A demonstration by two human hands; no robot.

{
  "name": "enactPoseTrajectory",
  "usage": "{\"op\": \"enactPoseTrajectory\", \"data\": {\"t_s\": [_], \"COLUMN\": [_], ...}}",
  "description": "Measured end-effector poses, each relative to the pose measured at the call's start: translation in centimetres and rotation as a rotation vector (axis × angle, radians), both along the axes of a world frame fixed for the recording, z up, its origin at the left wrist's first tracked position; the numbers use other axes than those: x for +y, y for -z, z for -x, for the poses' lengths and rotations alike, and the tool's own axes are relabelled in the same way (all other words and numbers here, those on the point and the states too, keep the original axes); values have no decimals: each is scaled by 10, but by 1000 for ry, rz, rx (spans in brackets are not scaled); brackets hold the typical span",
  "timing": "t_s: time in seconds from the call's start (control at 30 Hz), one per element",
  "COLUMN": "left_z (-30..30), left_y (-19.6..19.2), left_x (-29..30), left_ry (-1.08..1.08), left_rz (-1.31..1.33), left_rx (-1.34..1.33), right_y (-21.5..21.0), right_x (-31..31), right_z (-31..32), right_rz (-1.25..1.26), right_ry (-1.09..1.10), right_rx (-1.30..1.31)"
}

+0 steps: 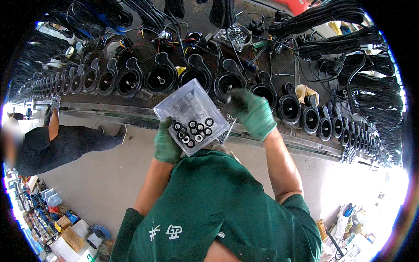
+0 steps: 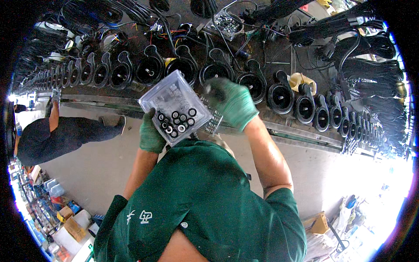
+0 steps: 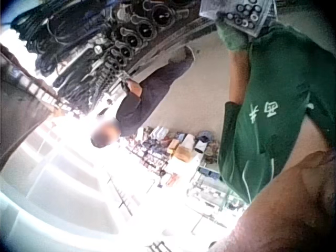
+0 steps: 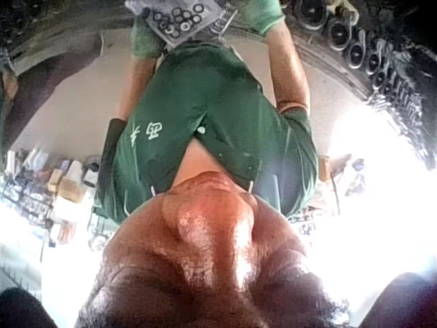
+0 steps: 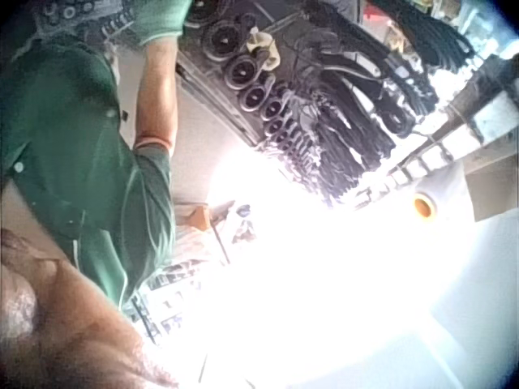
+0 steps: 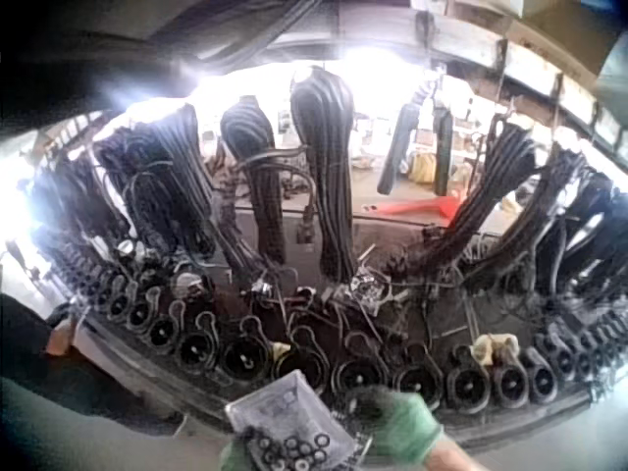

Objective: The person walks to a workbench and picks up a clear plastic container filled with small black cylindrical components. They proceed to insert these components one by one into the openings of a row of black electrical devices mounted on the bench. The person continues this repetitive insertion process along the line of devices.

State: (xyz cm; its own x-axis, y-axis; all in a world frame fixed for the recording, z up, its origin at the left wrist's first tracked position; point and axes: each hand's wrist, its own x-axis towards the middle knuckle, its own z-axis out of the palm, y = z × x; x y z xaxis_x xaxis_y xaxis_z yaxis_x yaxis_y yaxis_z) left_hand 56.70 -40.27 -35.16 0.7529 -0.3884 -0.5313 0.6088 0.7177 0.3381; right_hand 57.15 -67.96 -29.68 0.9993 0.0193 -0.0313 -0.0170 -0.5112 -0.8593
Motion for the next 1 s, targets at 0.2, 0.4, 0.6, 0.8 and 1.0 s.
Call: {"op": "enactPoseTrajectory", "data": {"t_s": [0.2, 0.4, 0.6, 0.8, 1.0], "left_z": [-9, -16, -24, -32, -35], "left_y": [9, 6, 7, 5, 37], "left_x": [18, 25, 27, 18, 15], "left_ry": [-46, -13, 41, 176, 179], "left_rz": [-80, -85, 32, 146, 147], "left_rx": [11, -21, -30, -39, -24], "right_y": [56, 63, 24, -16, -3], "right_x": [-26, -15, 11, 54, 55], "right_z": [-52, -63, -35, -4, 10], "right_rz": [482, 599, 439, 641, 606], "right_ry": [46, 33, -25, -309, -232], "right_rx": [21, 89, -90, -124, -92]}}
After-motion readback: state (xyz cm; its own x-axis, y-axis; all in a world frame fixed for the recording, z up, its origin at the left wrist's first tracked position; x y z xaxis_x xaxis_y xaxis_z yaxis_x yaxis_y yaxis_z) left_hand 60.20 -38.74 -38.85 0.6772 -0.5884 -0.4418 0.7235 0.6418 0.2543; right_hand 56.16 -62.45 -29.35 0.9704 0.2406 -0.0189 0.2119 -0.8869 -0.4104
